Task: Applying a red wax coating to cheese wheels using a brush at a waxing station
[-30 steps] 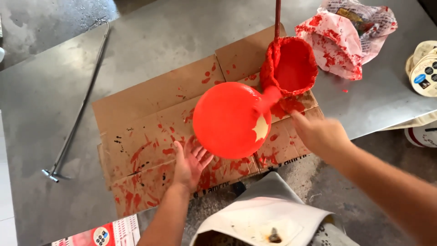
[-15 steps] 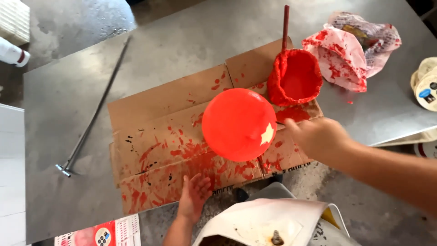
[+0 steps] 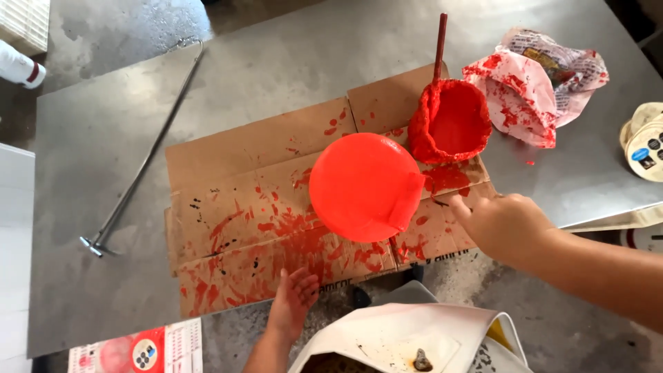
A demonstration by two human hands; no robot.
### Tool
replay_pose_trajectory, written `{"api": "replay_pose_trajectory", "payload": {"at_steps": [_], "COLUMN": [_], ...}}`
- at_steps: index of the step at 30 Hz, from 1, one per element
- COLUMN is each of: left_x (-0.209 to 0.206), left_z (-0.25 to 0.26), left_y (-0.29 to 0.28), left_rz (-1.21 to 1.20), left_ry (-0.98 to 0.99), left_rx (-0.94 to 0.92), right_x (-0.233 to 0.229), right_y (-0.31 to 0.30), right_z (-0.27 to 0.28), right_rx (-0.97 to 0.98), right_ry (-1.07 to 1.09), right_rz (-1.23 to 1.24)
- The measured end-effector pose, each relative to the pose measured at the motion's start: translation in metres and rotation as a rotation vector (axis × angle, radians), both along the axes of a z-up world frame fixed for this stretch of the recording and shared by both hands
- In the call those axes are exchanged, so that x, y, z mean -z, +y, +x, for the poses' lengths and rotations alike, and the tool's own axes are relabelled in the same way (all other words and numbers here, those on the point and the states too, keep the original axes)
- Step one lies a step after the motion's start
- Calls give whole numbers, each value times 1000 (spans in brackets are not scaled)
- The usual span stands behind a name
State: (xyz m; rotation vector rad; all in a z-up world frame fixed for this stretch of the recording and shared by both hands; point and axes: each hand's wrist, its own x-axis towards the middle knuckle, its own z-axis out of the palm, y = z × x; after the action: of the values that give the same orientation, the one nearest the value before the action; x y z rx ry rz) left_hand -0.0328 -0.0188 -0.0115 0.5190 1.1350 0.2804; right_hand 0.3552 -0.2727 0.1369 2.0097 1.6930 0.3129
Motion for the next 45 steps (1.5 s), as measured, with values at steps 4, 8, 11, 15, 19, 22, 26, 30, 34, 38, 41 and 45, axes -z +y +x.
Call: {"api": "replay_pose_trajectory", "payload": {"at_steps": [4, 8, 11, 15, 19, 22, 26, 30, 34, 38, 41, 45], "left_x": [-8, 5, 7, 36, 23, -22, -57, -69, -91, -84, -82, -114], "left_z": [14, 19, 2, -24, -27, 1, 26, 43, 91, 137, 161, 177], "left_y": [-7, -2, 2, 20, 41, 58, 80, 93, 84, 84, 89, 75], "left_rz": [-16, 11, 4, -18, -2, 106, 155, 200, 150, 126, 118, 27], "left_ry": [47, -87, -106, -117, -98, -56, -20, -30, -45, -52, -19, 42], "left_rx": [67, 113, 139, 109, 118, 261, 314, 360, 310, 303, 296, 220], "right_x": [-24, -59, -12, -12, -24, -17, 56, 58, 62, 51, 67, 68], "right_y": [79, 138, 81, -2, 39, 95, 61, -17, -9, 34, 38, -12], "right_z": [-33, -70, -58, -38, -22, 6, 17, -51, -60, -17, 0, -44], "right_rx": [-149, -66, -122, -57, -8, 357, 442, 597, 982, 809, 765, 849], "right_ry": [-36, 81, 111, -84, -264, 127, 270, 786, 1213, 1351, 1395, 1455], "right_rz": [222, -314, -69, 116, 143, -130, 169, 559, 460, 642, 653, 584]}}
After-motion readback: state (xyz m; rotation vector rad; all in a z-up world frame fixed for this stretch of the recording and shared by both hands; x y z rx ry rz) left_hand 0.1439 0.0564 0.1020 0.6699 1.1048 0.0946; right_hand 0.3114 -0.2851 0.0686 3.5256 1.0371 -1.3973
